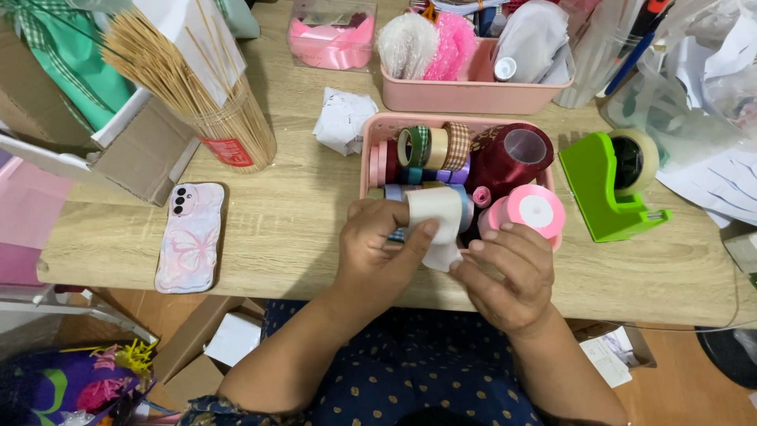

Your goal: The person organizes craft supplies on a wooden table, placing rolls of ribbon and tape into a pink basket. They handle a green gift bag and a tape dispenser, arranging items within the basket and on the table.

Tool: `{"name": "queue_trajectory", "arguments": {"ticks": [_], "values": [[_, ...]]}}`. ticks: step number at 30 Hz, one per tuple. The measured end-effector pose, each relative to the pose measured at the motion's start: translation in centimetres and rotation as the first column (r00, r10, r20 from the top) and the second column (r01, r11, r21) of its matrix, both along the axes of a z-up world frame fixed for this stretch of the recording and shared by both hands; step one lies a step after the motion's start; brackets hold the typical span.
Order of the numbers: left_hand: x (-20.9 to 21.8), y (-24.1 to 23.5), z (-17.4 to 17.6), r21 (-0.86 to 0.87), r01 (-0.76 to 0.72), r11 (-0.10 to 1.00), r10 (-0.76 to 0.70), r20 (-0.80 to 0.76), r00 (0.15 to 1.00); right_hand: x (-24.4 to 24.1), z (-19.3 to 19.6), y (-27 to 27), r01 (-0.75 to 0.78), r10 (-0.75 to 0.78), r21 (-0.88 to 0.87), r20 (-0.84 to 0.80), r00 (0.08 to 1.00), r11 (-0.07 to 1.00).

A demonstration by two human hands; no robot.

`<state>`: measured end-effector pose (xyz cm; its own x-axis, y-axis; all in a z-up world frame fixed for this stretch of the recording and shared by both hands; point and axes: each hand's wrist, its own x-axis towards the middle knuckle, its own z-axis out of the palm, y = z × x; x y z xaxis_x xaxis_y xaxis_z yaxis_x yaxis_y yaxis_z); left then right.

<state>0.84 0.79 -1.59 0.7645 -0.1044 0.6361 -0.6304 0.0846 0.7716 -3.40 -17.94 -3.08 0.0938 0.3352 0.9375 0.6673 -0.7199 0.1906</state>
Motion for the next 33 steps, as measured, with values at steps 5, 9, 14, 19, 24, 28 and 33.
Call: {"name": "queue_trajectory", "arguments": {"ticks": [5,9,14,19,24,28,33], "values": [[-0.5,-0.3,0.6,0.178,-0.110,0.978,0.082,0.158,0.984,-0.6,1.2,1.3,0.069,-0.060,0.050,-0.156,0.986,0.996],[-0.6,-0.5,0.2,0.144,-0.015,0.989,0.001,0.096,0.995,-0.9,1.4,1.0,0.074,-0.034,0.116,-0.311,0.950,0.990],[-0.9,0.1,0.2,0.175,0.025,0.984,-0.046,0.112,0.993,-1.0,2.2,1.0,0.074,0.007,0.185,-0.407,0.913,0.980],[-0.8,0.2,-0.4,0.227,0.046,0.973,-0.073,0.113,0.991,-1.2,2.7,0.7,0.038,0.130,0.294,-0.532,0.837,0.955],[-0.9,0.0,-0.4,0.237,0.038,0.971,-0.073,0.141,0.987,-0.9,2.6,0.2,0.014,0.220,0.379,-0.566,0.795,0.925],[-1.2,0.1,-0.3,0.201,0.084,0.976,-0.094,0.040,0.995,-1.0,2.8,0.1,-0.029,0.254,0.378,-0.561,0.788,0.925],[-1.2,0.4,-1.7,-0.012,0.262,0.965,-0.260,-0.183,0.948,-1.4,1.8,-0.4,-0.070,0.271,0.376,-0.515,0.813,0.924]]}}
